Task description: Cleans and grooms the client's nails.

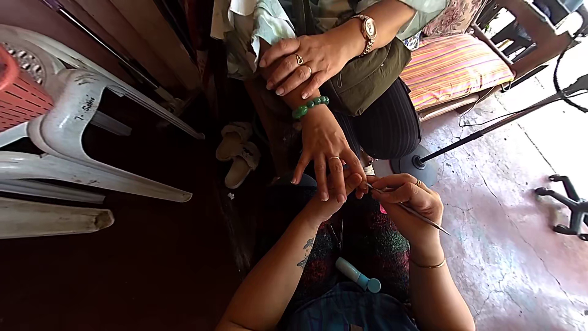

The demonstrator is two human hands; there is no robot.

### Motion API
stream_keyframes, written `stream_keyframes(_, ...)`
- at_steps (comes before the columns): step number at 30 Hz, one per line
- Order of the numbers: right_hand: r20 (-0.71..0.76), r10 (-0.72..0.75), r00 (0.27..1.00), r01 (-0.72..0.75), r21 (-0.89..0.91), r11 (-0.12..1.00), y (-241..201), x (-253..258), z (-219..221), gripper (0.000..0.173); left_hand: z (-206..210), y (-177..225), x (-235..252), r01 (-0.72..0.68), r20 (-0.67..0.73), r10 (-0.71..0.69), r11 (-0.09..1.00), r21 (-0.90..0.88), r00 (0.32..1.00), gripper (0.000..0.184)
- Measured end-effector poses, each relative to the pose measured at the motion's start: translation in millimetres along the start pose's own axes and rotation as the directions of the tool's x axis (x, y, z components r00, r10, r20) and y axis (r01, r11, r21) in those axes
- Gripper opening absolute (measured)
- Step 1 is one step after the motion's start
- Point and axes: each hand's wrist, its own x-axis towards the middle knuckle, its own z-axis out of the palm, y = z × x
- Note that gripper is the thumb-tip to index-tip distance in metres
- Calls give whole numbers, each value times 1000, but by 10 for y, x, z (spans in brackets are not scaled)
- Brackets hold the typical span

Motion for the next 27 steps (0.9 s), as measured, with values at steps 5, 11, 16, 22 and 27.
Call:
stream_keyframes(5, -4, -77, 997, 76, -88, 993, 11, 4, 41, 12, 3, 7, 3, 12, -8, -12, 1000, 6, 1000, 22)
stream_keyframes(11, 27, -110, 994, 113, -159, 981, 10, 2, 23, 12, -3, 3, 8, -4, -7, 5, 1000, 27, 1000, 23)
stream_keyframes(16, 25, -97, 995, 100, -129, 987, -6, 9, 2, 13, 14, 18, 20, 5, -15, -4, 1000, 26, 1000, 20)
stream_keyframes(22, 6, -79, 997, 80, -92, 993, -2, -5, 5, 14, 9, 9, 12, 3, -12, -3, 1000, 20, 1000, 21)
stream_keyframes(27, -29, -106, 994, 101, -139, 985, 38, -27, 60, 13, 16, 22, 22, 14, -20, -13, 1000, 25, 1000, 22)
